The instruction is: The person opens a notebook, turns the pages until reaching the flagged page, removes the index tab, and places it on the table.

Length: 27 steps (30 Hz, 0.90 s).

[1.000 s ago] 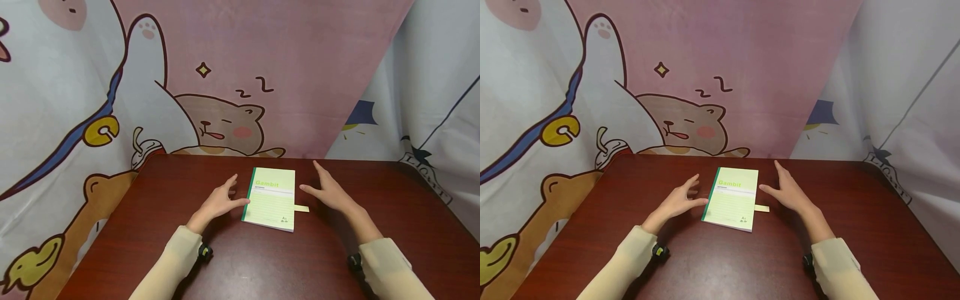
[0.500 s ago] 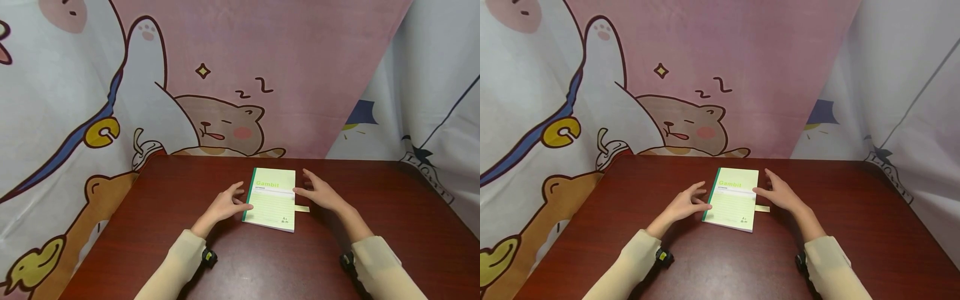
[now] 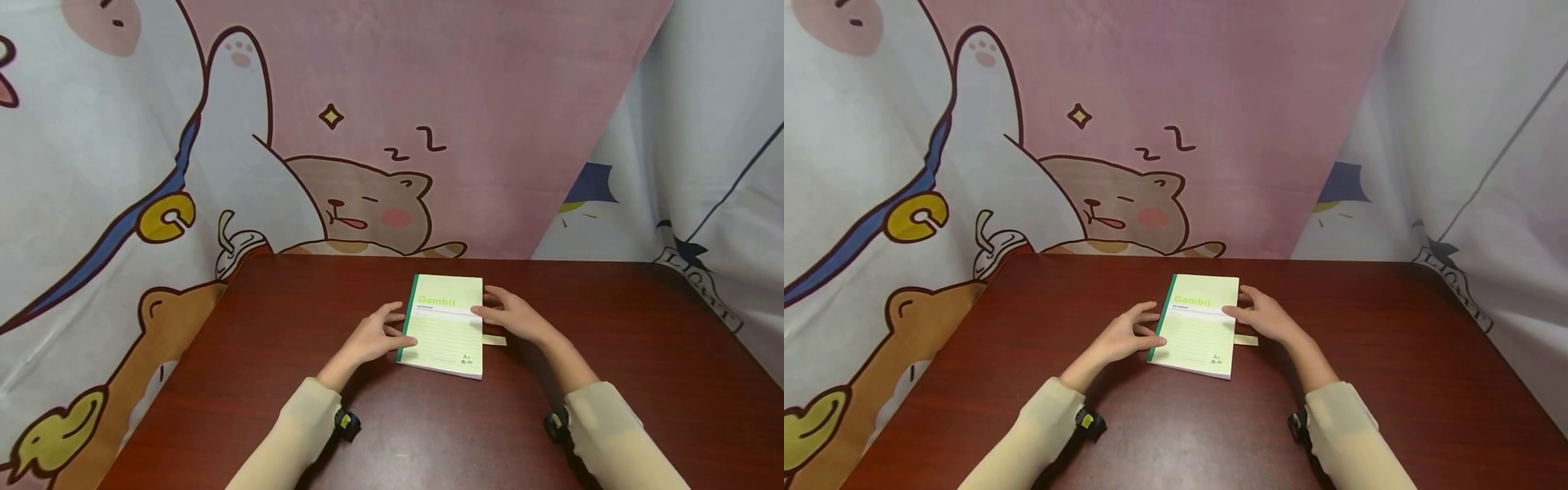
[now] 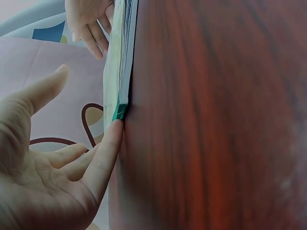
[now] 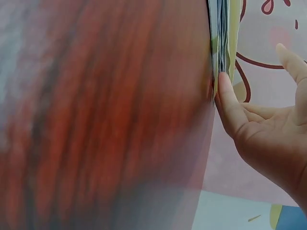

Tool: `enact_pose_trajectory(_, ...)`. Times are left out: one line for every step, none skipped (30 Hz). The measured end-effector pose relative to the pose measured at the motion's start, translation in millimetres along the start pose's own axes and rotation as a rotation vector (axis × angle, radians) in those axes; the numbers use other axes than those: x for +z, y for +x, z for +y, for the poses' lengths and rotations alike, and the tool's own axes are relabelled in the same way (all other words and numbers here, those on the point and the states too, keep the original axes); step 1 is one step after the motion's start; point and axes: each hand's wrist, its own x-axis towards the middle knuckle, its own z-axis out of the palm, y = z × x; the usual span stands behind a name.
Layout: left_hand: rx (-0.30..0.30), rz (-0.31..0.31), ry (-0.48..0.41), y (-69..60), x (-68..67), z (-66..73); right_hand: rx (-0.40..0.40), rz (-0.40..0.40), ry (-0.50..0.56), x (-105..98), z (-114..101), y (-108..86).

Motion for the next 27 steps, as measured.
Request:
enact_pose_trajectory(0.004, 0.001, -0.005, 0.3, 0.2, -0.5, 0.004, -0.002, 0.010, 0, -1, 0.3)
enact_pose_trajectory(0.007, 0.003, -0.010, 0.4, 0.3, -0.8, 0.007, -0.003, 0.023, 0, -1, 0.7)
enact_pose_trajectory(0.006, 0.002, -0.015, 0.6, 0.5, -1.0, 0.009, -0.007, 0.041, 0, -1, 1.3)
enact_pose_trajectory(0.002, 0.001, -0.026, 0.7, 0.6, -0.9, 0.011, -0.011, 0.062, 0, -1, 2.0)
enact_pose_trajectory(-0.003, 0.000, -0.041, 0.8, 0.8, -0.8, 0.013, -0.013, 0.075, 0, -1, 2.6)
enact_pose_trajectory(-0.004, -0.002, -0.059, 1.0, 1.0, -0.8, 0.013, -0.013, 0.083, 0, -1, 3.2)
enact_pose_trajectory(-0.010, -0.005, -0.080, 1.1, 1.2, -0.4, 0.012, -0.012, 0.091, 1, 0, 3.9)
enact_pose_trajectory(-0.016, -0.008, -0.108, 1.2, 1.5, 0.1, 0.012, -0.012, 0.094, 1, 0, 4.5)
enact_pose_trajectory(-0.025, -0.011, -0.140, 1.4, 1.9, 0.6, 0.011, -0.011, 0.093, 1, 0, 5.1)
enact_pose_trajectory(-0.028, -0.011, -0.170, 1.6, 2.4, 1.0, 0.009, -0.009, 0.091, 1, 0, 5.6)
enact_pose_trajectory(-0.032, -0.012, -0.198, 2.0, 3.1, 1.1, 0.005, -0.006, 0.088, 2, 0, 6.1)
enact_pose_trajectory(-0.034, -0.012, -0.219, 2.4, 3.8, 1.2, 0.001, -0.001, 0.084, 2, 0, 6.8)
enact_pose_trajectory(-0.039, -0.011, -0.238, 3.1, 4.6, 1.2, -0.005, 0.003, 0.081, 2, 0, 7.4)
enact_pose_trajectory(-0.035, -0.010, -0.253, 3.6, 5.3, 1.0, -0.014, 0.009, 0.071, 3, 0, 8.0)
enact_pose_trajectory(-0.033, -0.008, -0.262, 4.0, 5.9, 0.9, -0.021, 0.013, 0.062, 3, 0, 8.5)
enact_pose_trajectory(-0.029, -0.006, -0.267, 4.3, 6.4, 0.9, -0.027, 0.020, 0.051, 3, 0, 9.0)
enact_pose_trajectory(-0.027, -0.005, -0.272, 4.4, 6.8, 1.0, -0.029, 0.026, 0.043, 3, -1, 9.5)
enact_pose_trajectory(-0.025, -0.004, -0.275, 4.3, 7.1, 1.2, -0.031, 0.030, 0.033, 4, 0, 10.0)
enact_pose_trajectory(-0.023, -0.004, -0.278, 4.1, 7.2, 1.6, -0.030, 0.032, 0.022, 3, -1, 10.4)
enact_pose_trajectory(-0.023, -0.002, -0.280, 4.0, 7.3, 1.8, -0.027, 0.033, 0.013, 3, -1, 10.6)
enact_pose_trajectory(-0.024, -0.001, -0.281, 3.7, 7.2, 2.1, -0.020, 0.030, 0.013, 3, -1, 10.8)
enact_pose_trajectory(-0.027, 0.000, -0.282, 3.4, 7.1, 2.4, -0.015, 0.028, 0.014, 3, -1, 11.1)
enact_pose_trajectory(-0.029, 0.002, -0.283, 3.1, 6.9, 2.5, -0.011, 0.023, 0.018, 3, -2, 11.2)
enact_pose_trajectory(-0.031, 0.003, -0.282, 2.8, 6.7, 2.7, -0.005, 0.020, 0.021, 3, -2, 11.5)
enact_pose_trajectory(-0.032, 0.003, -0.283, 2.6, 6.5, 2.7, 0.000, 0.020, 0.021, 3, -2, 11.7)
enact_pose_trajectory(-0.032, 0.002, -0.283, 2.2, 6.3, 2.6, 0.005, 0.017, 0.031, 3, -2, 12.0)
enact_pose_trajectory(-0.032, 0.001, -0.283, 1.5, 6.1, 2.8, 0.008, 0.015, 0.037, 3, -2, 12.2)
